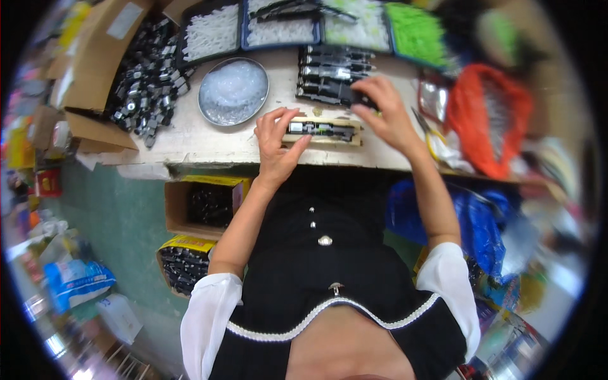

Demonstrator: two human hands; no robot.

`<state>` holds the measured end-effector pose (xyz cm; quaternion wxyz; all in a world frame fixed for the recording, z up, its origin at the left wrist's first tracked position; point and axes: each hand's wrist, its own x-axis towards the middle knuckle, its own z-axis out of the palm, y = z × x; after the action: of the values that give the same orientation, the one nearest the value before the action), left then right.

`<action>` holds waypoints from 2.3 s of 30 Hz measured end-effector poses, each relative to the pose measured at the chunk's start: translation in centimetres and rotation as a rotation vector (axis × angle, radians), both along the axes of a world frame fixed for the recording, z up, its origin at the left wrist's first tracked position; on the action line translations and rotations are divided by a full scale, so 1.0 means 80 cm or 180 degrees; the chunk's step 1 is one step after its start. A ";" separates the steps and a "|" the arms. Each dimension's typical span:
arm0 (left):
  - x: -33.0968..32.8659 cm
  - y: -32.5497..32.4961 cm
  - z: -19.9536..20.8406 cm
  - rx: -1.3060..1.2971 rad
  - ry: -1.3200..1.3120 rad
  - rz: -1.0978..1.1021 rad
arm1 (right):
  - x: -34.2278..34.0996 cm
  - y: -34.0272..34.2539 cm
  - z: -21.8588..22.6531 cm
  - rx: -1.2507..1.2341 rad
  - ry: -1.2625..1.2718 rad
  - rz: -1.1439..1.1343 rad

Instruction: The person assembles small lock mechanisms at a cluttered workbench. They pick up lock bodies and internal components, insert them into a wooden jig, and use a hammer to secure the parts. The person repeats this process for multiple units, stacking the finished locks on the table.

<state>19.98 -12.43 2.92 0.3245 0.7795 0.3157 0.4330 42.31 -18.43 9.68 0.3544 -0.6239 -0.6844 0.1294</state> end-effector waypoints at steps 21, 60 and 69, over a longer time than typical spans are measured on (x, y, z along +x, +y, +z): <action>-0.019 0.021 0.004 0.0231 0.0363 -0.0368 | -0.068 -0.004 -0.036 -0.0121 -0.1026 0.0253; 0.006 0.043 0.062 0.1559 0.2657 -0.1549 | -0.058 -0.080 0.037 0.0158 -0.0917 -0.0820; 0.012 0.051 0.064 0.1095 0.2343 -0.1777 | -0.059 -0.080 0.009 -0.0678 -0.1502 -0.0591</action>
<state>20.94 -8.33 8.01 0.1616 0.9778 0.1123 0.0712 37.59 -24.81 10.43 0.1278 -0.7306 -0.6705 0.0187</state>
